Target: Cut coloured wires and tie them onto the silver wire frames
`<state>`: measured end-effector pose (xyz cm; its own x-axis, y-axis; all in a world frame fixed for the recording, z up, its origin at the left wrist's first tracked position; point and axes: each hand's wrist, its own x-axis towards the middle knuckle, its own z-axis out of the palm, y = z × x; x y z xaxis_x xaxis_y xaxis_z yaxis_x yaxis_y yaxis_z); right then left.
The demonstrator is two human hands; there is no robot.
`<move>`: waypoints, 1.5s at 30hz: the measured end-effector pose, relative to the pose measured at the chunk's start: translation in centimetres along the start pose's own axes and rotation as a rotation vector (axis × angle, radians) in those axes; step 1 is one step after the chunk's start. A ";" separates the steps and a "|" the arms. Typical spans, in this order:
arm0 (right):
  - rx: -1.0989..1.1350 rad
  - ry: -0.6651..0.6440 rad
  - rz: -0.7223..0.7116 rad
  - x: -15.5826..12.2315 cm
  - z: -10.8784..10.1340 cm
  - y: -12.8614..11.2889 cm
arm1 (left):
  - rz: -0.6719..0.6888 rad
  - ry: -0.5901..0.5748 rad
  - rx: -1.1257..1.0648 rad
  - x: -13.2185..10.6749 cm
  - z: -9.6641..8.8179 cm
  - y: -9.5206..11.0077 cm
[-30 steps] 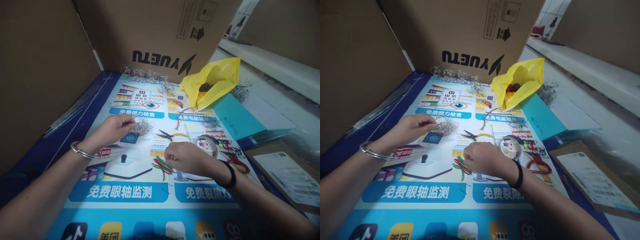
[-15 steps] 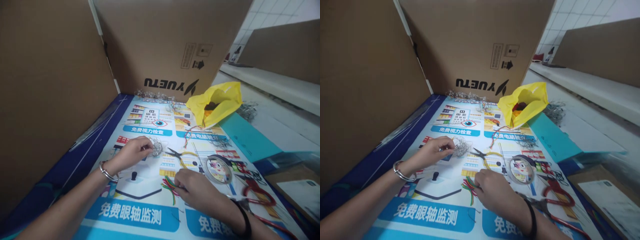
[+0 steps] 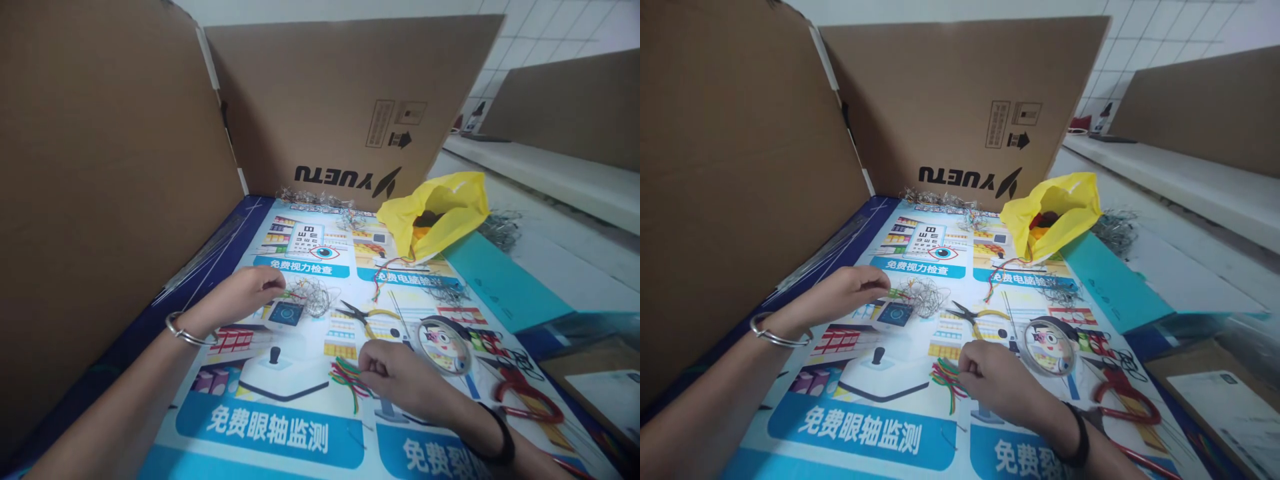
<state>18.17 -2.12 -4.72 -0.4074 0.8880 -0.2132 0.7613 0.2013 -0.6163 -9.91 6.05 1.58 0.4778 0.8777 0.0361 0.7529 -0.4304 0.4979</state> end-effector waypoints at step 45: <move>0.618 0.087 -0.032 -0.9 -0.2 -2.0 | 0.030 -0.144 -0.628 -2.8 9.5 7.5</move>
<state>17.17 -3.24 -3.11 -0.3626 0.9213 -0.1405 0.3062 -0.0246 -0.9516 -1.31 -1.66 -3.02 0.5835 0.8113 -0.0372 0.3508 -0.2104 0.9125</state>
